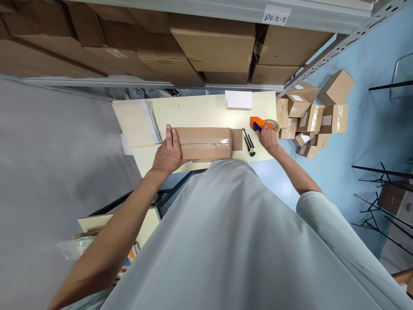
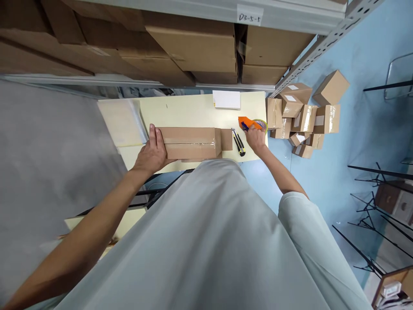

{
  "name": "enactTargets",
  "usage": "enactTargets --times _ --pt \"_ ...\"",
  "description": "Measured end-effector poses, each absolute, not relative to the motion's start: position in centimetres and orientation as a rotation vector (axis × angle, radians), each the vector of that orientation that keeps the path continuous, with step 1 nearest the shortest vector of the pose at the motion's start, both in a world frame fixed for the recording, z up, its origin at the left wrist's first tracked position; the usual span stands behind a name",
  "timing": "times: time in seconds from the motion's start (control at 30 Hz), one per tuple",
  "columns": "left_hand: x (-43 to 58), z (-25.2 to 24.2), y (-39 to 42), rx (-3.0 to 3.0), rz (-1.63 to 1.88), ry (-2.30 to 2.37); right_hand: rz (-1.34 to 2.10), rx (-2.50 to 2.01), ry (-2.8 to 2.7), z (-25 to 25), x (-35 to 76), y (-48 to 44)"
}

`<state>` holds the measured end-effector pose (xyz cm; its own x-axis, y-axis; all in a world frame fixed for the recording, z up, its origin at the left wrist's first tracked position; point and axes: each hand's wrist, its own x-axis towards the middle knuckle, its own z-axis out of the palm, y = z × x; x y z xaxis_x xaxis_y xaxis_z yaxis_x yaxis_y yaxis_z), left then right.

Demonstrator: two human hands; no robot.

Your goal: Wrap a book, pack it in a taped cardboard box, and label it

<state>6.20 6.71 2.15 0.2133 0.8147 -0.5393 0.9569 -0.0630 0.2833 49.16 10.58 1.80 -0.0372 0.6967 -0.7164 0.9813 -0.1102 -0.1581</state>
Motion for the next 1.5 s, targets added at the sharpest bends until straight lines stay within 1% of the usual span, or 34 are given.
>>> enactTargets --times 0.07,0.1,0.2,0.3,0.4,0.47,0.57,0.63,0.73,0.83,0.97,1.03,1.13,1.17,1.2,1.27,1.3,1.37,1.5 --pt "6.1 2.2 6.7 1.901 -0.292 1.620 -0.777 1.988 1.740 0.1 49.1 9.9" --pt "6.1 2.2 6.7 1.897 -0.280 1.609 -0.741 2.039 1.737 -0.6 48.9 9.6" --pt "5.9 2.4 6.7 1.898 -0.240 1.577 -0.760 2.127 1.719 -1.8 47.9 8.5" --pt "5.6 2.5 6.4 1.918 -0.195 1.555 -0.705 2.337 1.674 -0.8 45.9 7.0" --pt "5.5 2.4 6.1 1.925 -0.142 1.541 -0.641 2.457 1.920 1.5 41.6 4.5" --pt "5.3 2.2 6.0 1.918 -0.098 1.530 -0.694 2.312 2.248 3.0 37.6 2.7" --pt "5.0 1.5 5.8 1.910 -0.035 1.510 -0.838 1.871 2.576 4.1 31.8 1.3" --pt "4.7 1.0 5.6 1.914 0.008 1.494 -0.911 1.690 2.611 4.0 29.2 1.4" --pt "4.2 0.4 5.4 1.903 0.066 1.471 -0.957 1.657 2.550 3.1 28.4 2.2" --pt "3.9 -0.2 5.2 1.879 0.115 1.447 -0.955 1.790 2.469 2.3 30.0 1.9" --pt "3.5 -1.2 5.0 1.874 0.202 1.402 -0.935 2.200 2.203 1.4 32.9 -0.2" --pt "3.4 -1.6 5.0 1.869 0.237 1.384 -1.038 2.359 2.056 0.6 33.7 -1.1" --pt "3.1 -1.7 5.0 1.867 0.249 1.368 -1.293 2.497 1.885 -0.3 33.8 -1.7" --pt "3.1 -1.6 5.0 1.873 0.246 1.368 -1.327 2.540 1.846 -0.5 33.6 -1.7" --pt "3.2 -1.3 5.0 1.887 0.246 1.372 -1.306 2.582 1.829 -0.4 33.2 -1.5" --pt "3.8 -0.6 4.8 1.942 0.253 1.368 -1.122 2.617 1.894 0.1 32.0 -0.9" --pt "4.2 -0.2 4.8 1.986 0.257 1.345 -1.006 2.580 1.978 0.5 31.2 -0.4" --pt "5.3 0.5 4.6 2.087 0.247 1.232 -0.848 2.367 2.194 1.4 29.3 0.6" --pt "6.3 0.8 4.7 2.211 0.162 0.999 -0.831 1.833 2.448 2.2 27.0 2.0"
